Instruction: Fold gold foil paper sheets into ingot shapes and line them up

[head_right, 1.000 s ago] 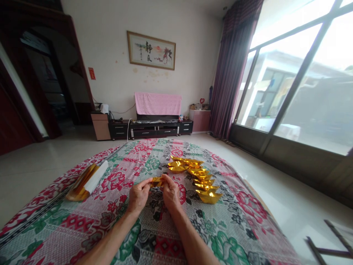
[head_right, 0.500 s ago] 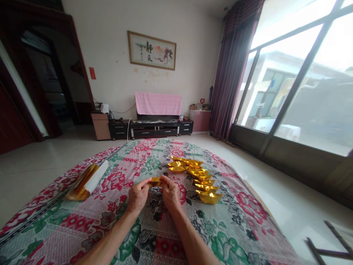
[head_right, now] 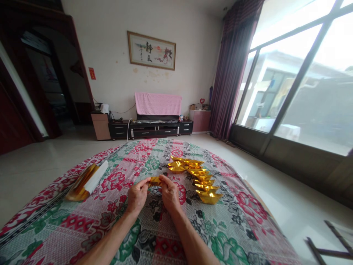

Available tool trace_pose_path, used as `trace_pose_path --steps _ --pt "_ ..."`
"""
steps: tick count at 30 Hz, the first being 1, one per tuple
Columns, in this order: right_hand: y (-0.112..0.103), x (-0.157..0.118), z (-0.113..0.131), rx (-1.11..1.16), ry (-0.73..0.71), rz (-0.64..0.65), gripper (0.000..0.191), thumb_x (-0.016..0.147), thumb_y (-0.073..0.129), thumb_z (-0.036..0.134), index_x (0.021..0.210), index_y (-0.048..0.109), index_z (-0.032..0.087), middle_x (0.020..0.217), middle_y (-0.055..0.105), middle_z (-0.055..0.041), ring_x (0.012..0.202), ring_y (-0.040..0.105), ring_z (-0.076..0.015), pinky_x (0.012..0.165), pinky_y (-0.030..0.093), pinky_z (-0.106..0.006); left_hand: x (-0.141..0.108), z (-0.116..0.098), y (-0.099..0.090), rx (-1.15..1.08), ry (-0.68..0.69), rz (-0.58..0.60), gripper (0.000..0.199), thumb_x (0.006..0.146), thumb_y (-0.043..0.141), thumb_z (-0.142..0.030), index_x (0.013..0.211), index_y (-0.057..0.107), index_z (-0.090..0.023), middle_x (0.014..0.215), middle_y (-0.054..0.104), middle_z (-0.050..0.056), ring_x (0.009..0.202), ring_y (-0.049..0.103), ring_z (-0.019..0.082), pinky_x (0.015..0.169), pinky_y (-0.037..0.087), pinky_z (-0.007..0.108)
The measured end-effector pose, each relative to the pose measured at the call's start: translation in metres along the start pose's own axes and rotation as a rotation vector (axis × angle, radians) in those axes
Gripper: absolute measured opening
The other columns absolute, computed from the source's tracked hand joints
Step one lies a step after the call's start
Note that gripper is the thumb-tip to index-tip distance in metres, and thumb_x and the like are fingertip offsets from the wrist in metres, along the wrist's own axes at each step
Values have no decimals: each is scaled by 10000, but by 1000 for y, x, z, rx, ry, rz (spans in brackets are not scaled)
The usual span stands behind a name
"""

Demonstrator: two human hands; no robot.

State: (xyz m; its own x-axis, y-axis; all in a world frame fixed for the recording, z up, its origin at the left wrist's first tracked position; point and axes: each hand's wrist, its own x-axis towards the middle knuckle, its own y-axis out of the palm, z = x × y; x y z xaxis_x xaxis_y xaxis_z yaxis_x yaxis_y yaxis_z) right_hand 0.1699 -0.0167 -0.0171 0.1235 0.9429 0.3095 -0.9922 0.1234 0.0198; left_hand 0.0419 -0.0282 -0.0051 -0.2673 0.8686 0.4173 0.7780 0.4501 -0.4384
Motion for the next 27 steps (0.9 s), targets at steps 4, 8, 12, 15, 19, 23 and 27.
trace_pose_path --steps 4,8,12,15,19,23,27 --pt "0 0 -3 -16 1 -1 348 753 464 297 1035 643 200 930 679 -36 767 637 -179 608 556 -281 0 2 1 1 24 -17 311 765 433 -148 920 698 -194 908 709 47 812 670 170 789 515 267" --pt "-2 1 -3 -55 19 7 388 752 448 284 1089 614 185 936 679 -40 696 630 -162 569 543 -266 0 3 2 -2 35 -9 311 760 436 -139 912 699 -206 898 712 36 808 670 164 776 518 255" --pt "-4 1 1 -134 -22 4 353 751 452 276 1032 648 187 909 688 -31 718 628 -160 598 530 -250 2 2 1 -11 30 -22 311 749 438 -129 893 703 -204 876 717 33 764 673 158 769 525 260" --pt "-4 0 5 -104 -33 51 331 747 461 274 991 669 194 890 691 -31 724 630 -168 604 529 -255 3 3 0 -21 24 -20 318 749 431 -124 900 701 -196 845 721 34 738 672 154 763 529 267" --pt "-3 0 6 -63 -20 56 319 750 470 294 972 678 201 884 692 -28 709 634 -170 596 534 -263 3 3 -1 -24 30 -3 319 757 428 -126 915 695 -198 853 721 33 756 671 154 766 529 272" --pt "-3 -1 4 -107 -14 21 328 758 469 304 992 671 193 902 694 -37 707 635 -171 588 534 -263 2 2 -1 -7 32 13 312 762 432 -130 910 698 -196 899 713 42 812 668 167 782 523 278" --pt "-5 0 2 -127 -4 28 336 764 465 307 1002 667 181 911 694 -42 714 636 -170 588 530 -253 1 0 -1 -4 52 38 307 762 437 -136 907 699 -204 911 710 35 844 665 167 797 518 266"
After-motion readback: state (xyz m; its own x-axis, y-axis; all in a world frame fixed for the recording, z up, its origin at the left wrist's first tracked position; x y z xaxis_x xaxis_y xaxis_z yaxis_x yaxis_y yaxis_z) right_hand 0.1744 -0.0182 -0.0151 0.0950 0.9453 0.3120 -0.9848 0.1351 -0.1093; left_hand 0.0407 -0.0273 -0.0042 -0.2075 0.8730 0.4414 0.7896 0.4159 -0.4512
